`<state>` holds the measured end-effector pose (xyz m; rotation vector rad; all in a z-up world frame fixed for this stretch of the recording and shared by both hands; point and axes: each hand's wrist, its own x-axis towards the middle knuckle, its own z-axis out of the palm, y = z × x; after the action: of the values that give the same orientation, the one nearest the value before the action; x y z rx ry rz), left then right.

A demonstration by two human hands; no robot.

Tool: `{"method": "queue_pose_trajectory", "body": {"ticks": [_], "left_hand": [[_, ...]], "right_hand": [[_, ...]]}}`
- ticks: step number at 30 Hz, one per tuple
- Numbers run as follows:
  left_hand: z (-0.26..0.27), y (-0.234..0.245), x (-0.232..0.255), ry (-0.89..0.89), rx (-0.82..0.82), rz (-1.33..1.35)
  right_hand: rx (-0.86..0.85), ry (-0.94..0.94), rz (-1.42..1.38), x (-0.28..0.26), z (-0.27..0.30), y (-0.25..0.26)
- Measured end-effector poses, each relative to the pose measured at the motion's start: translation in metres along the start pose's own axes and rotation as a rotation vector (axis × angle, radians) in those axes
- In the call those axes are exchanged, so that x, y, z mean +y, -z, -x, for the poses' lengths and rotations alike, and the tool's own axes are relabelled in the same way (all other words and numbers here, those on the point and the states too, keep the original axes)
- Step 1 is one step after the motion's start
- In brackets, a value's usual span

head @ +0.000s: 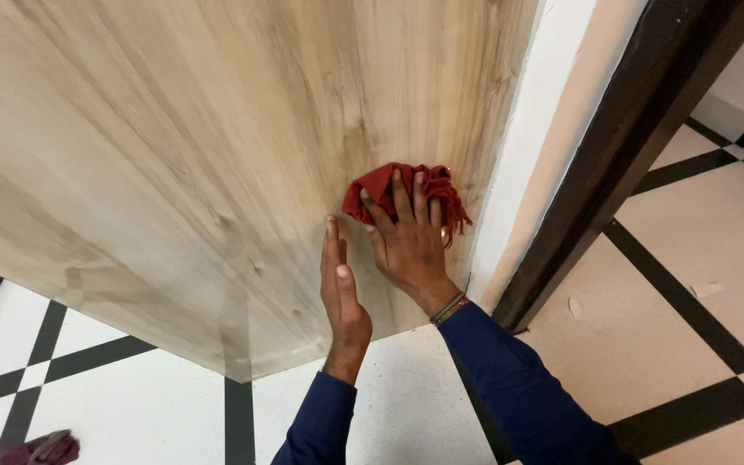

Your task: The person wipes a light-colored wooden door with a red cloth. They spray the cloth with a cleaning solution from a spray bottle and continue wiping the door surface and edges.

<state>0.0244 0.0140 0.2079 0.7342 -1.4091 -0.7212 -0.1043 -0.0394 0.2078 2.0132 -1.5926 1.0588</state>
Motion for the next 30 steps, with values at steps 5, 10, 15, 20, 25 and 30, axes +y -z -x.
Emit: {"method": "queue_pose_trajectory", "body": {"ticks": [5, 10, 15, 20, 25, 30], "left_hand": [[-0.003, 0.0, 0.002, 0.007, -0.001, 0.006], [-0.002, 0.001, 0.005, 0.011, -0.017, 0.037], [-0.002, 0.004, 0.005, 0.011, -0.029, 0.052], [-0.001, 0.003, 0.005, -0.003, -0.045, 0.073], [-0.001, 0.002, 0.002, 0.014, -0.067, 0.052], [0.0, 0.002, 0.0, 0.038, -0.084, 0.066]], "right_hand": [[-0.014, -0.009, -0.036, -0.003, -0.008, 0.008], [-0.007, -0.024, -0.053, -0.005, -0.016, 0.012], [0.047, 0.006, -0.111, -0.003, -0.016, 0.011], [0.077, 0.035, -0.139, 0.001, -0.017, 0.011], [0.073, 0.034, -0.183, 0.003, -0.015, 0.008], [0.107, 0.051, -0.35, 0.0, -0.011, 0.011]]}}
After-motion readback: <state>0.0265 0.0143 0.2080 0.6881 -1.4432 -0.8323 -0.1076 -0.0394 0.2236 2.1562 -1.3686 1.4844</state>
